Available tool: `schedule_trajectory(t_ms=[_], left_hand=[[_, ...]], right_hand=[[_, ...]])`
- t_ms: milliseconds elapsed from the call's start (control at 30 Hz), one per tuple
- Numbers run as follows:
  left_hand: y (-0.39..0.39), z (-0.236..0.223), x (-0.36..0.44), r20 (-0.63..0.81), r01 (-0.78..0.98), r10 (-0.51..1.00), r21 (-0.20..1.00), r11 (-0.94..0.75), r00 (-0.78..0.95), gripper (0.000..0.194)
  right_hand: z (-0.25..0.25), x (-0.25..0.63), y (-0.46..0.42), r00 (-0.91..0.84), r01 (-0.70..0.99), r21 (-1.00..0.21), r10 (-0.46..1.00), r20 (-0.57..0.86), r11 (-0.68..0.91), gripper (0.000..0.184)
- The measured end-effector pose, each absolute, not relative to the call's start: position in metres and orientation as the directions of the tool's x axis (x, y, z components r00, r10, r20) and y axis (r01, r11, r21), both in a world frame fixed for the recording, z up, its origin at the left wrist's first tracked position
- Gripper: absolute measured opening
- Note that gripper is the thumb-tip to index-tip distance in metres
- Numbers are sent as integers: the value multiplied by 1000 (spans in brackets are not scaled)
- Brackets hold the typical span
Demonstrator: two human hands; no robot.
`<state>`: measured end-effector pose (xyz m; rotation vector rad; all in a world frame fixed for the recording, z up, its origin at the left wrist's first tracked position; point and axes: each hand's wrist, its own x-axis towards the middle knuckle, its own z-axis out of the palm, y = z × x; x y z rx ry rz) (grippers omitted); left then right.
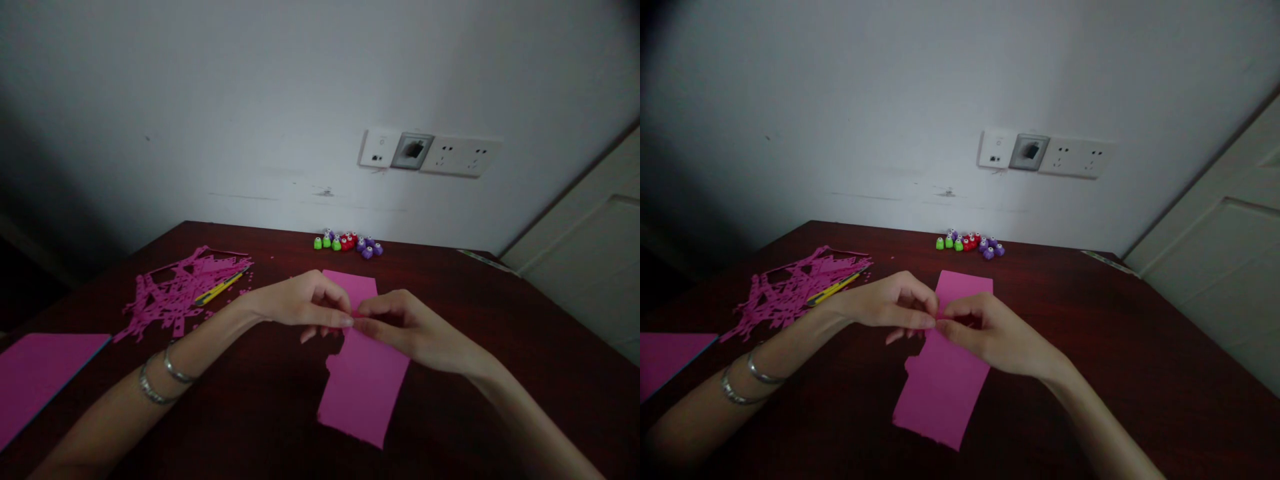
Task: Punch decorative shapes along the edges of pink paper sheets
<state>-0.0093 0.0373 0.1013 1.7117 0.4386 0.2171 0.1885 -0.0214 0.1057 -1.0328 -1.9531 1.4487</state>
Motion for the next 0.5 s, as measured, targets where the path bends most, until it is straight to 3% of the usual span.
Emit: schedule_trajectory(t_ms=[300, 500], left_hand=[[34, 103, -9, -78, 159, 455, 977, -142, 887, 23], [35, 97, -6, -35, 52, 430, 998, -26, 902, 25]], right_hand=[[101, 187, -17, -566, 189, -982, 820, -87, 27, 23], [100, 185, -17, -578, 69, -998, 816, -31, 11, 21]])
